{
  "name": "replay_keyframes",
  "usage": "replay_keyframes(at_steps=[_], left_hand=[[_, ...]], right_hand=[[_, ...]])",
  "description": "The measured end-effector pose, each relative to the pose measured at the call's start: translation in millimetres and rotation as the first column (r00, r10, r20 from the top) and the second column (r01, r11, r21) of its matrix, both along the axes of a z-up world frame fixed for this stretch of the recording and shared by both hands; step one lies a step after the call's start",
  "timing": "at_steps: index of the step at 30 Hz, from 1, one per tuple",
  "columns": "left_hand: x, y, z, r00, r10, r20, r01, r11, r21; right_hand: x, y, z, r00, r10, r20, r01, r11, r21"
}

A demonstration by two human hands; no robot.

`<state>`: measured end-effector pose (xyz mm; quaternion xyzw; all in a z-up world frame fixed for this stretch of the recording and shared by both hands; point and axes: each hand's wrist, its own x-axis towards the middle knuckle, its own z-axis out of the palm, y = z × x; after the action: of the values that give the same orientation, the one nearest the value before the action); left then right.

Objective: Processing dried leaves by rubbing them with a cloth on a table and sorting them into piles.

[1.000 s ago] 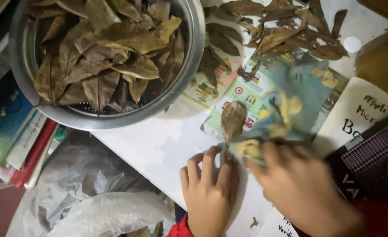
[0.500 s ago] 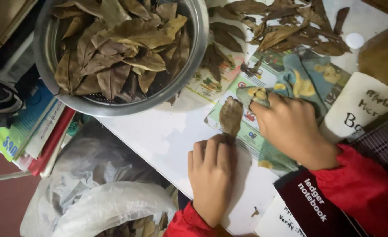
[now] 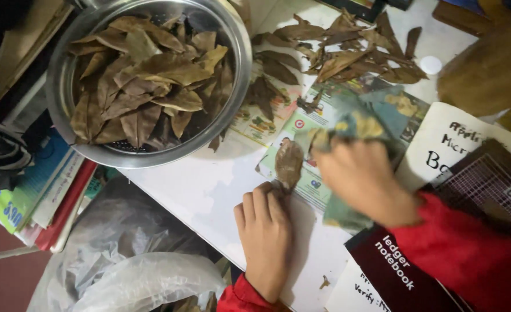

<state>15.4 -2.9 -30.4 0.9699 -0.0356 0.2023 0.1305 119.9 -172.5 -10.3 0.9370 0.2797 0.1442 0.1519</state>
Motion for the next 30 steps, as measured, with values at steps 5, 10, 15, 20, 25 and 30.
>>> replay_keyframes(at_steps=[5,10,15,20,25,30], left_hand=[[0.1,5.1,-7.8,0.997,0.078,-0.013,-0.079,0.994,-0.081],[-0.3,4.6,20.2,0.982,0.172,-0.077,-0.186,0.944,-0.273],[5.8,1.4,16.4,0.967,0.234,-0.102,-0.249,0.952,-0.179],[9.6,3.3,10.1,0.96,0.235,-0.15,-0.26,0.949,-0.178],[7.4,3.4,9.5,0.963,0.252,-0.09,-0.258,0.964,-0.06],[7.8,3.0,11.4,0.965,0.259,-0.04,-0.262,0.962,-0.076]], right_hand=[[20.1,-12.8,26.2,0.994,-0.043,-0.099,0.049,0.997,0.067],[9.4,-21.4,39.5,0.998,0.011,0.056,-0.024,0.971,0.236],[-29.4,0.7,65.3,0.951,0.24,0.195,-0.277,0.941,0.194],[-39.4,27.5,21.1,0.953,0.293,-0.073,-0.269,0.935,0.232],[-10.6,26.2,1.6,0.987,0.123,-0.099,-0.121,0.992,0.03],[6.5,12.7,11.8,1.0,-0.022,0.002,0.022,0.999,0.043]])
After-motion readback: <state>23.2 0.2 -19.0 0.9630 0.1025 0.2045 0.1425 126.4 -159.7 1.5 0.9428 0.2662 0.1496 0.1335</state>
